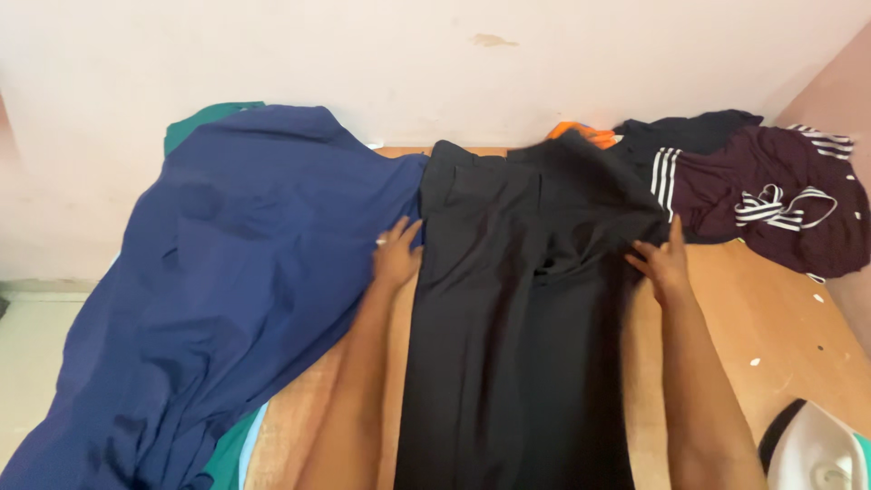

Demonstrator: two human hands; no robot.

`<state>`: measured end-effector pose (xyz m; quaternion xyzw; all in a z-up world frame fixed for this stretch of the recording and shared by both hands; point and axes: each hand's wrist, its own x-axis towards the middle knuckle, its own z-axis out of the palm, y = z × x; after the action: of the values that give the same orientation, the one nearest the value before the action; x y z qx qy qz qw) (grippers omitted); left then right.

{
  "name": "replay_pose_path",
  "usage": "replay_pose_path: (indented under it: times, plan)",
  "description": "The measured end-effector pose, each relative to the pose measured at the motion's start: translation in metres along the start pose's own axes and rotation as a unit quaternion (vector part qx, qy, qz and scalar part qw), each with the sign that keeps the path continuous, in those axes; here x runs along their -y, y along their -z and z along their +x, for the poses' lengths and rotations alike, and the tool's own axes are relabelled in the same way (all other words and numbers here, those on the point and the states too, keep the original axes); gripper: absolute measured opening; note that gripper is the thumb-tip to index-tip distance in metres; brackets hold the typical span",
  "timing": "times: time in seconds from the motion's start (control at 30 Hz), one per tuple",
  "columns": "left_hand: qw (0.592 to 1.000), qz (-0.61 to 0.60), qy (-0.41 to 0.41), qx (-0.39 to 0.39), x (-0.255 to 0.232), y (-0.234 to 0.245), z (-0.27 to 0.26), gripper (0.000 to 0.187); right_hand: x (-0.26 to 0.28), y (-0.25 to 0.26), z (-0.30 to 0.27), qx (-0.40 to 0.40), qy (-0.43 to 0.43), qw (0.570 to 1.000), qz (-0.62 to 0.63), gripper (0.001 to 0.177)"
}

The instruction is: The person irons a navy blue dress and then a pair of black trousers on a wooden table. They smooth the fabric with one hand while moving the iron with the other, then switch garments and continue ironing.

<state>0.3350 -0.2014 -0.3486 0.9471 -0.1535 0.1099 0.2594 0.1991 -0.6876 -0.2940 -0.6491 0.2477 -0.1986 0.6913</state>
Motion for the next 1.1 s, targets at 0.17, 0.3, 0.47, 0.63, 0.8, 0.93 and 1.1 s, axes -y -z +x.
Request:
replay_pose_path:
  times: [0.17,0.3,0.47,0.63,0.8,0.93,1.1]
  plan:
    - [0.93,0.239,0.111,0.257,0.064,0.059,-0.019,0.076,-0.044,0.035,-0.038,-0.061,0.215,0.905,-0.362,0.061]
    - [0.919,0.282,0.173,0.213,0.135,0.096,-0.021,0.086,-0.059,0.028,-0.072,-0.024,0.273,0.861,-0.429,0.049]
    - [0.883,0.372,0.199,0.207,0.161,0.128,-0.018,0.087,-0.073,0.017,-0.091,0.01,0.329,0.781,-0.531,0.044]
    - [0.881,0.322,0.204,0.279,0.119,0.122,-0.029,0.093,-0.057,0.037,-0.107,0.095,0.269,0.835,-0.471,0.044]
    - [0.891,0.372,0.126,0.229,0.081,0.084,-0.037,0.046,-0.035,0.029,-0.176,0.099,0.311,0.795,-0.512,0.044]
    - [0.958,0.26,-0.084,0.083,0.008,0.085,-0.106,0.045,-0.015,0.058,-0.227,0.0,0.355,0.742,-0.568,0.044]
    - [0.961,0.12,-0.181,0.172,-0.098,0.09,-0.212,0.079,0.035,0.162,-0.268,-0.247,0.254,0.527,-0.772,0.056]
